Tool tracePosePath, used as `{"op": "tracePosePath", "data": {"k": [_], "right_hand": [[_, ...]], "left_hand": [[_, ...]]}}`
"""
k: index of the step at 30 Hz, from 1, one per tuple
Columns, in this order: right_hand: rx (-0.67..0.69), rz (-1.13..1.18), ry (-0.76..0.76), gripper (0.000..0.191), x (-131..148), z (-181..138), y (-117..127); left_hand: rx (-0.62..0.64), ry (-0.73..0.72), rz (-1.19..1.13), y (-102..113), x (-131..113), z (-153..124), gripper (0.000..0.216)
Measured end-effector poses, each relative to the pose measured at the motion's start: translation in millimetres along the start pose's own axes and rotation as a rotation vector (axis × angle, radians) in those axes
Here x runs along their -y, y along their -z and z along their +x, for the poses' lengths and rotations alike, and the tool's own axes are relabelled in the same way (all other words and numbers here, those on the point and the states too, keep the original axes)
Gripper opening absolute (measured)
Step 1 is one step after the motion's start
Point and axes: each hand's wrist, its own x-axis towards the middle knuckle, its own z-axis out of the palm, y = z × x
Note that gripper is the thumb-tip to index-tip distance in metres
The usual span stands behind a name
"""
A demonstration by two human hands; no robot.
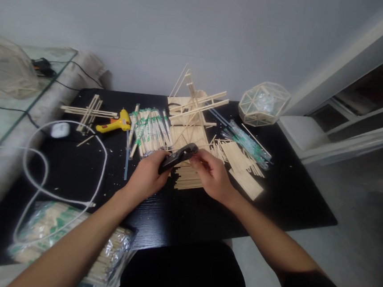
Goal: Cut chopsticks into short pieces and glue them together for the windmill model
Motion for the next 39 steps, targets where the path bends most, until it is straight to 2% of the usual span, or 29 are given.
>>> {"op": "tracePosePath", "data": {"k": [21, 27, 39], "right_hand": [[0.011, -0.040, 0.000, 0.019, -0.5, 0.2, 0.7], [0.002, -0.032, 0.008, 0.019, 1.4, 1.2, -1.8], [0.005, 0.045, -0.024, 0.019, -4.3, 1.0, -3.3]], "left_hand": [[0.012, 0.031, 0.002, 0.4, -4.9, -0.7, 0.005], [0.004, 0.113, 0.070, 0.2, -7.1, -1.7, 0.015], [0.021, 0.195, 0.272, -2.7, -4.4, -2.9, 0.017]]}}
